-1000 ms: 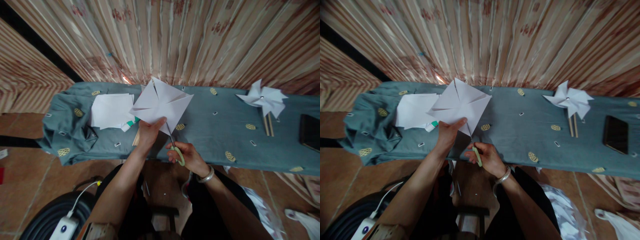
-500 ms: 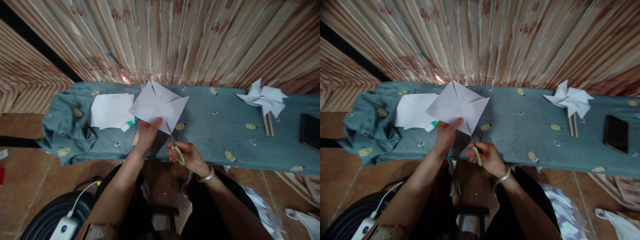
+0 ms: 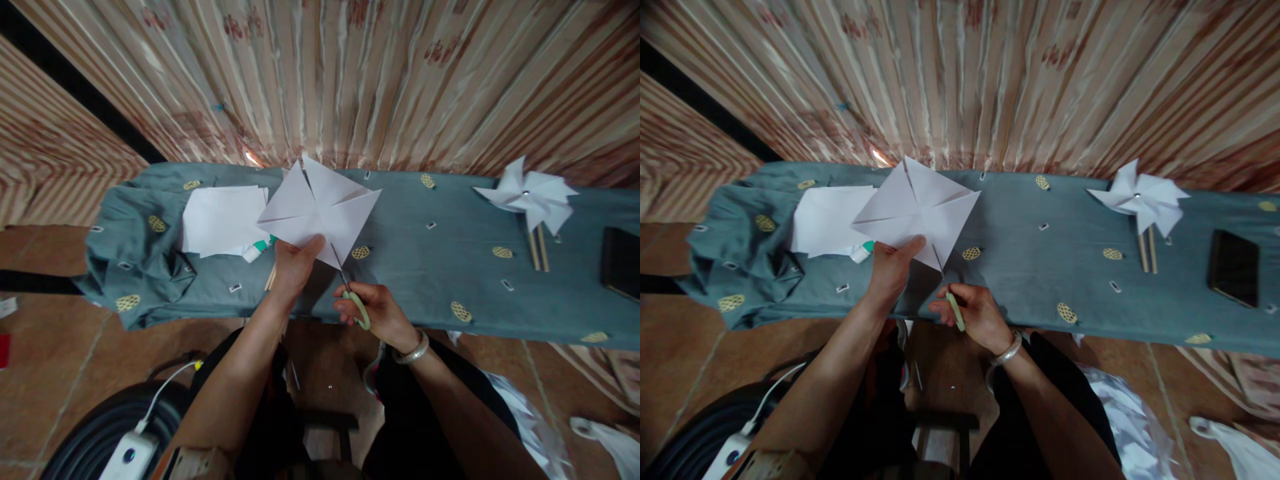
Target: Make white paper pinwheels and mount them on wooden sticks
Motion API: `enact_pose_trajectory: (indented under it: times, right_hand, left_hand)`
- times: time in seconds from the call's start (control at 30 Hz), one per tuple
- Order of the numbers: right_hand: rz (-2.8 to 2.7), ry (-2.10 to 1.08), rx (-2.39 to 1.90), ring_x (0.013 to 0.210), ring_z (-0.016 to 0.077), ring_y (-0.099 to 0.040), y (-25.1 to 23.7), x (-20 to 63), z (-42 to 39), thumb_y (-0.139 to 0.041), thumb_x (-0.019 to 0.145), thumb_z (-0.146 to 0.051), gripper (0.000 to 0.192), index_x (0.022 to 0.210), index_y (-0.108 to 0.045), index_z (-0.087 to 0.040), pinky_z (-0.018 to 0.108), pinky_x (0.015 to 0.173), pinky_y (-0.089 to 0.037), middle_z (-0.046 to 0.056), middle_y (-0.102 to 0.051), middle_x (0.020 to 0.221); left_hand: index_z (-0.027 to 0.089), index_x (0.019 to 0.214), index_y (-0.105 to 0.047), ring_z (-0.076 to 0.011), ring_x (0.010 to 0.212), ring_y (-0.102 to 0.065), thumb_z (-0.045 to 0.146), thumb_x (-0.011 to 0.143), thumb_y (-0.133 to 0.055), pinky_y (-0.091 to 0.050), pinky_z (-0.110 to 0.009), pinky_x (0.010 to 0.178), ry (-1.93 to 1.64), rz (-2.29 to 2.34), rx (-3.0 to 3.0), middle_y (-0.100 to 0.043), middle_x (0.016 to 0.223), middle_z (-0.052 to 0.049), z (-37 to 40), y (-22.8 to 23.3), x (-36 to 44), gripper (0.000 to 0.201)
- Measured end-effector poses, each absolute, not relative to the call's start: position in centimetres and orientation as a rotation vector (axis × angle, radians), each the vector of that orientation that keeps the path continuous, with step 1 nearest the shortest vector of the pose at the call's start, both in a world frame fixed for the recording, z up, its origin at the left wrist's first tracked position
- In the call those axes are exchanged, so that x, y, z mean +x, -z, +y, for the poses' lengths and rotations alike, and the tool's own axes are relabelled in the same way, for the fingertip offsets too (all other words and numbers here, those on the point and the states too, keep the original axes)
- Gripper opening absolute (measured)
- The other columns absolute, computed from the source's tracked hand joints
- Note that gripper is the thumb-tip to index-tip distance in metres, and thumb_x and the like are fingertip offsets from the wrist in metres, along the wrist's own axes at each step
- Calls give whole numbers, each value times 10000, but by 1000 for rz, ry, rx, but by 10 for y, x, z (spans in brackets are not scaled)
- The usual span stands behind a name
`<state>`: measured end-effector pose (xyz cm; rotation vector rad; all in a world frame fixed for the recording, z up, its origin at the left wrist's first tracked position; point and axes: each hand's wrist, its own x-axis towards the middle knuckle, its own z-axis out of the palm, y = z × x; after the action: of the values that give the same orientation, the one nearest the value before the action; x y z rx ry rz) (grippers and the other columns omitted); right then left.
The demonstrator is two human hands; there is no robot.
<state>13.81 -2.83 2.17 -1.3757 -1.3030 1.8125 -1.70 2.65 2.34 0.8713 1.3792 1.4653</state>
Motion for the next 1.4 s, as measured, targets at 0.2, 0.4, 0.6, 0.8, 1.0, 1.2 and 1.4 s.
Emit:
enact_pose_trajectory:
  times: [0.2, 0.4, 0.6, 0.8, 1.0, 1.2, 1.4]
  right_hand:
    - [-1331, -1787, -1353, 446, 83, -519, -19, 139, -29, -776, 659, -504, 371, 779, -674, -169, 207, 437, -395, -27, -610, 526]
    - [-1325, -1795, -1364, 464, 85, -531, -19, 138, -29, -776, 650, -522, 405, 806, -672, -162, 203, 449, -398, -23, -610, 539]
    - [-1295, -1799, -1316, 472, 85, -526, -19, 139, -29, -781, 657, -523, 413, 816, -652, -164, 214, 454, -413, -20, -614, 569]
    - [-1270, -1766, -1306, 501, 95, -555, -14, 140, -28, -778, 661, -535, 424, 836, -662, -166, 217, 469, -440, -13, -635, 601]
    - [-1230, -1743, -1301, 516, 93, -568, -11, 140, -27, -779, 653, -544, 449, 859, -675, -159, 208, 484, -451, -11, -650, 613]
    - [-1227, -1734, -1266, 517, 100, -555, -8, 141, -25, -793, 656, -508, 463, 918, -643, -158, 221, 485, -433, -10, -645, 625]
    - [-1189, -1756, -1304, 526, 118, -576, -13, 140, -23, -829, 594, -483, 578, 1019, -601, -165, 233, 499, -454, -22, -645, 608]
  left_hand:
    - [203, 596, -570, -152, 603, -532, 312, 616, -750, -454, -274, 593, -1443, 1407, 879, -589, 627, 9, 26, -22, -18, 211]
    - [190, 638, -603, -145, 608, -525, 309, 601, -760, -454, -276, 613, -1464, 1384, 874, -604, 658, 8, 24, -24, -18, 200]
    - [177, 669, -615, -151, 597, -544, 313, 600, -755, -459, -277, 592, -1402, 1375, 876, -621, 653, -2, 23, -21, -16, 207]
    - [196, 802, -649, -191, 723, -629, 278, 576, -762, -521, -318, 727, -1419, 1308, 888, -701, 801, -26, 19, -20, -10, 266]
    - [172, 787, -650, -194, 719, -633, 253, 588, -751, -522, -332, 725, -1390, 1324, 882, -707, 815, -53, 14, -21, -6, 237]
    - [168, 804, -653, -193, 715, -636, 260, 590, -754, -518, -336, 721, -1385, 1284, 870, -706, 812, -48, 14, -19, -6, 254]
    - [164, 854, -658, -200, 761, -649, 261, 574, -761, -520, -334, 754, -1385, 1295, 863, -721, 868, -63, 13, -20, -5, 314]
